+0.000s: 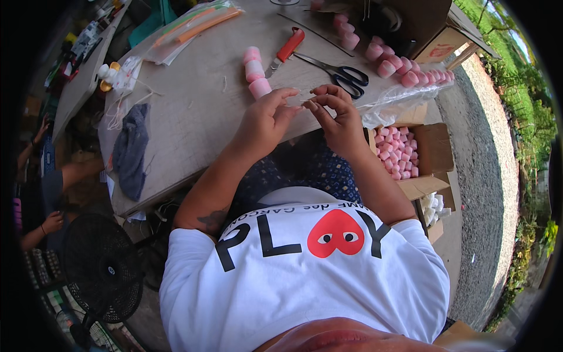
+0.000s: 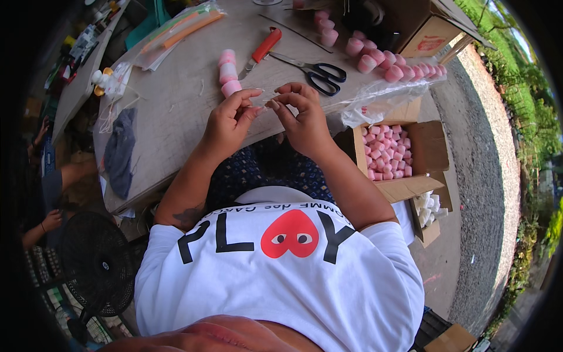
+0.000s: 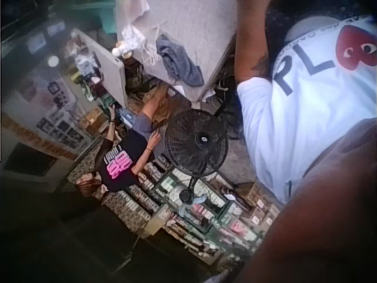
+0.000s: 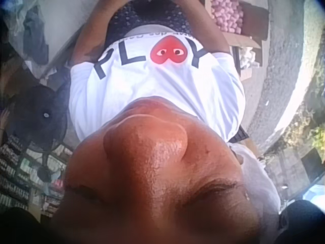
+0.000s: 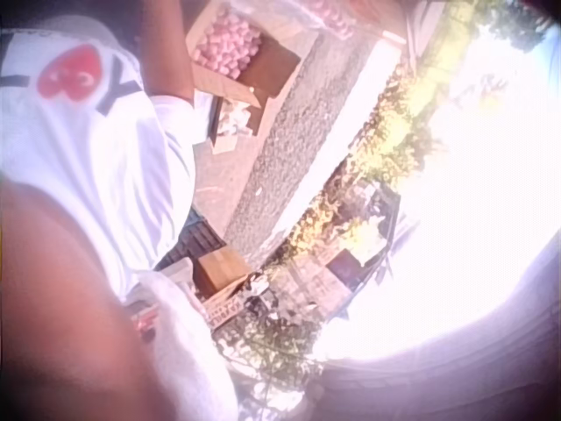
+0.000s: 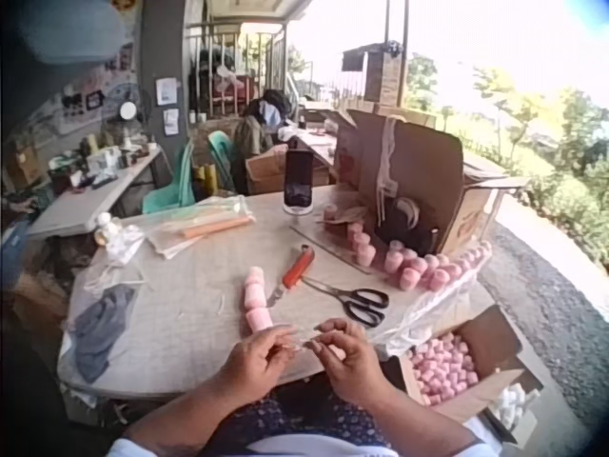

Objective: The person inserts a wick into a pink cylindrical candle, ties a knot at the top, and trims the excess wick with scissors. This process is repeated for multiple candles on a cluttered work table.

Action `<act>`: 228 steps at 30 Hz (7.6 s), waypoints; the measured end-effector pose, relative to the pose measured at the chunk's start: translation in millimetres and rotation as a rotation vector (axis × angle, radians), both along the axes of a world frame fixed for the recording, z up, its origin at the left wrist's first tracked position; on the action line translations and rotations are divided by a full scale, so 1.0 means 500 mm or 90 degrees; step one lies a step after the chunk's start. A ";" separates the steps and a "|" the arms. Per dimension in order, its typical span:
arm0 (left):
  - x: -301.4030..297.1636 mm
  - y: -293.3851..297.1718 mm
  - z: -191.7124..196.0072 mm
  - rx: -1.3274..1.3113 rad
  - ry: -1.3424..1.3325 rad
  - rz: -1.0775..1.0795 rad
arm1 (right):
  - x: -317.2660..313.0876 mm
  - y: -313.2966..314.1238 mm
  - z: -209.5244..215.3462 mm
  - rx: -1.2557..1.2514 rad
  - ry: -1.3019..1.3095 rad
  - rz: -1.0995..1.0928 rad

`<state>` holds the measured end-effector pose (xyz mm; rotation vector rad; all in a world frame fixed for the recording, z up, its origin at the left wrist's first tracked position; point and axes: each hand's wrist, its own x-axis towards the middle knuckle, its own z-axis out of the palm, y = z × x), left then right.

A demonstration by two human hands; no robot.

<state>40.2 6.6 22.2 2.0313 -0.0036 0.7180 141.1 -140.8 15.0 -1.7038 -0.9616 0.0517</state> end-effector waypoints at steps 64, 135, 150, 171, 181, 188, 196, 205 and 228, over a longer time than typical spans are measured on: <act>0.017 0.029 -0.039 -0.025 -0.125 0.104 | 0.010 0.031 -0.001 0.027 0.071 0.136; 0.004 0.026 -0.057 -0.277 0.055 -0.086 | 0.028 0.011 0.006 0.167 0.487 0.327; 0.046 0.017 -0.056 -0.196 -0.155 -0.056 | 0.012 0.021 0.001 0.039 0.076 0.113; 0.047 0.002 -0.051 -0.179 -0.102 -0.042 | 0.005 0.021 -0.006 0.024 0.015 0.023; 0.028 0.031 -0.030 0.127 -0.050 0.027 | 0.024 0.013 -0.013 -0.094 -0.115 0.001; 0.037 0.041 -0.040 -0.090 -0.016 -0.033 | 0.033 0.027 0.003 -0.117 0.309 0.269; 0.031 0.024 -0.063 -0.522 0.012 -0.218 | 0.029 0.042 0.001 0.041 0.443 0.360; 0.029 0.020 -0.081 -0.556 -0.016 -0.186 | 0.008 0.050 -0.018 -0.021 0.270 0.165; 0.028 0.012 -0.069 -0.022 -0.100 0.101 | 0.019 0.030 -0.007 0.012 0.429 0.313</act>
